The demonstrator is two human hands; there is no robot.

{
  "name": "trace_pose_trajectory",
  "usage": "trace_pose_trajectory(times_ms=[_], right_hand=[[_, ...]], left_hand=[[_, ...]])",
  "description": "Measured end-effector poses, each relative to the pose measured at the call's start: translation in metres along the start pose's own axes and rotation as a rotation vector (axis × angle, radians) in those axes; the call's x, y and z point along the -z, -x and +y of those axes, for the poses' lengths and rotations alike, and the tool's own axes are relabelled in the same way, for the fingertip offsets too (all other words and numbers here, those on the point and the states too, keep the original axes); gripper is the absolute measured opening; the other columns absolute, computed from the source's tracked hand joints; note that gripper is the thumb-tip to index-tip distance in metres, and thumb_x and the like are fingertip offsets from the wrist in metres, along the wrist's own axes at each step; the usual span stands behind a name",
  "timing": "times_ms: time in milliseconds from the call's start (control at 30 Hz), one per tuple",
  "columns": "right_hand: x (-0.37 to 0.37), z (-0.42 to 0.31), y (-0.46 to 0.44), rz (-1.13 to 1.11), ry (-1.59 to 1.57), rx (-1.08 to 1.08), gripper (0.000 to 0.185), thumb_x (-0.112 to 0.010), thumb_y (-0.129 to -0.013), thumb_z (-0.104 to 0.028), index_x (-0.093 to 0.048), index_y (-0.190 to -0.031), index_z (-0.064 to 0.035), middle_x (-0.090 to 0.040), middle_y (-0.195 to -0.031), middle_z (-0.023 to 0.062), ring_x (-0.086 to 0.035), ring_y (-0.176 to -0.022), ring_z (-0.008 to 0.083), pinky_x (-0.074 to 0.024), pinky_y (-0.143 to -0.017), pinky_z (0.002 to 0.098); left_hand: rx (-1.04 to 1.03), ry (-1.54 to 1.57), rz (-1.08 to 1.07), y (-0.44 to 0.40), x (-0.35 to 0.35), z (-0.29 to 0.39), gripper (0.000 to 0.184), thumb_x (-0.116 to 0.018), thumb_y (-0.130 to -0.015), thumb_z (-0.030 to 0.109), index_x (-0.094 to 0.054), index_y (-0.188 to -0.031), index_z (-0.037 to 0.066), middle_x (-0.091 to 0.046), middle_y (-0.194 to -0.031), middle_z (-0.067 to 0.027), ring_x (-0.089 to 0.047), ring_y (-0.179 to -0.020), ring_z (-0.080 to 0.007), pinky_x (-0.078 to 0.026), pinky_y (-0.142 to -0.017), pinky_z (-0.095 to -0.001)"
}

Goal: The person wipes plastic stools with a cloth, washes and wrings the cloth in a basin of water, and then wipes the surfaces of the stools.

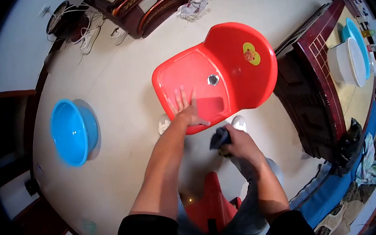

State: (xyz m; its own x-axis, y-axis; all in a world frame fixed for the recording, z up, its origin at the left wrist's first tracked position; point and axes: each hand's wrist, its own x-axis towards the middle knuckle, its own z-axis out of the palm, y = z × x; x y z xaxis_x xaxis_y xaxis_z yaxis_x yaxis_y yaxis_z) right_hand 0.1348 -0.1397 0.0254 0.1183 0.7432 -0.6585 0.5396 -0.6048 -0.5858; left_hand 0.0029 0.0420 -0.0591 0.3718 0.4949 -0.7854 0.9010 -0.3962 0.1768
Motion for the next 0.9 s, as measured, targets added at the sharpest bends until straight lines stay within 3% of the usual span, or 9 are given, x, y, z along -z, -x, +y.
trace_pose_trajectory(times_ms=[200, 300, 333, 433, 533, 600, 733, 767, 900], right_hand=[[-0.007, 0.011, -0.026, 0.037, 0.022, 0.153, 0.051, -0.075, -0.077, -0.018, -0.05, -0.12, -0.0091, -0.067, -0.109, 0.0236, -0.064, -0.105, 0.0433, -0.0512, -0.087, 0.0503], [0.004, 0.021, -0.032, 0.159, 0.118, 0.073, 0.051, -0.076, -0.076, -0.018, -0.053, -0.121, -0.0095, -0.068, -0.111, 0.0203, -0.065, -0.106, 0.0415, -0.0519, -0.087, 0.0496], [0.004, 0.024, -0.032, 0.304, 0.008, 0.098, 0.051, -0.075, -0.077, -0.014, -0.053, -0.123, -0.0097, -0.068, -0.109, 0.0199, -0.065, -0.104, 0.0416, -0.0523, -0.087, 0.0483], [0.014, -0.003, -0.028, 0.501, -0.469, 0.068, 0.053, -0.073, -0.078, -0.006, -0.052, -0.127, -0.0082, -0.067, -0.11, 0.02, -0.065, -0.104, 0.0414, -0.0525, -0.089, 0.0456], [0.003, -0.006, -0.042, 0.663, -0.383, 0.317, 0.053, -0.071, -0.08, -0.001, -0.051, -0.129, -0.0047, -0.064, -0.116, 0.0208, -0.064, -0.109, 0.041, -0.0515, -0.094, 0.0436], [-0.005, -0.002, -0.049, 0.732, -0.114, 0.493, 0.061, -0.07, -0.082, 0.0, -0.046, -0.137, -0.002, -0.057, -0.13, 0.024, -0.059, -0.119, 0.042, -0.0488, -0.1, 0.0429], [-0.026, -0.007, -0.058, 0.32, -0.375, 0.168, 0.076, -0.072, -0.085, -0.006, -0.034, -0.151, -0.0046, -0.04, -0.151, 0.0312, -0.044, -0.138, 0.0465, -0.0398, -0.112, 0.0461], [-0.057, 0.026, -0.074, 0.434, 0.008, 0.303, 0.08, -0.074, -0.087, -0.011, -0.031, -0.153, -0.005, -0.025, -0.157, 0.0367, -0.03, -0.146, 0.0499, -0.0315, -0.118, 0.0478], [-0.073, 0.007, -0.079, 0.386, 0.194, 0.193, 0.079, -0.073, -0.088, -0.021, -0.032, -0.154, -0.0069, -0.009, -0.161, 0.038, -0.014, -0.149, 0.0548, -0.0179, -0.122, 0.0571]], left_hand=[[-0.184, 0.063, 0.482, 0.028, -0.043, -0.015, 0.109, -0.083, -0.071, 0.055, -0.031, -0.158, 0.014, -0.007, -0.165, -0.029, -0.006, -0.155, -0.0423, -0.002, -0.123, -0.0594], [-0.013, 0.138, 0.424, 0.075, -0.051, 0.001, 0.101, -0.08, -0.077, 0.049, -0.033, -0.155, 0.008, -0.01, -0.164, -0.0286, -0.011, -0.154, -0.0424, -0.01, -0.121, -0.0617], [0.058, 0.135, 0.527, 0.093, -0.055, 0.006, 0.094, -0.08, -0.078, 0.045, -0.037, -0.15, 0.003, -0.026, -0.158, -0.0299, -0.033, -0.144, -0.0437, -0.029, -0.116, -0.0572], [0.101, 0.27, 0.301, 0.117, -0.046, 0.005, 0.076, -0.078, -0.08, 0.044, -0.053, -0.138, 0.001, -0.049, -0.143, -0.0286, -0.054, -0.128, -0.0405, -0.043, -0.106, -0.0505], [-0.154, -0.044, 0.196, 0.11, -0.031, 0.011, 0.051, -0.075, -0.082, 0.042, -0.07, -0.112, 0.0, -0.068, -0.117, -0.0232, -0.067, -0.107, -0.037, -0.051, -0.095, -0.0467], [-0.191, -0.048, 0.144, 0.105, -0.023, 0.012, 0.042, -0.074, -0.082, 0.04, -0.073, -0.099, 0.001, -0.071, -0.109, -0.0212, -0.069, -0.103, -0.0354, -0.053, -0.09, -0.0469], [-0.214, -0.025, 0.056, 0.098, -0.018, -0.013, 0.033, -0.075, -0.08, 0.033, -0.076, -0.091, 0.002, -0.073, -0.101, -0.0208, -0.071, -0.097, -0.0345, -0.056, -0.084, -0.0467], [-0.232, -0.002, 0.016, 0.097, -0.017, -0.021, 0.032, -0.076, -0.079, 0.032, -0.076, -0.092, 0.002, -0.073, -0.101, -0.0206, -0.071, -0.098, -0.0343, -0.056, -0.085, -0.0465], [-0.335, 0.095, -0.042, 0.096, -0.019, -0.051, 0.025, -0.074, -0.076, 0.021, -0.075, -0.094, 0.002, -0.073, -0.102, -0.0198, -0.071, -0.101, -0.0344, -0.054, -0.09, -0.0463]])
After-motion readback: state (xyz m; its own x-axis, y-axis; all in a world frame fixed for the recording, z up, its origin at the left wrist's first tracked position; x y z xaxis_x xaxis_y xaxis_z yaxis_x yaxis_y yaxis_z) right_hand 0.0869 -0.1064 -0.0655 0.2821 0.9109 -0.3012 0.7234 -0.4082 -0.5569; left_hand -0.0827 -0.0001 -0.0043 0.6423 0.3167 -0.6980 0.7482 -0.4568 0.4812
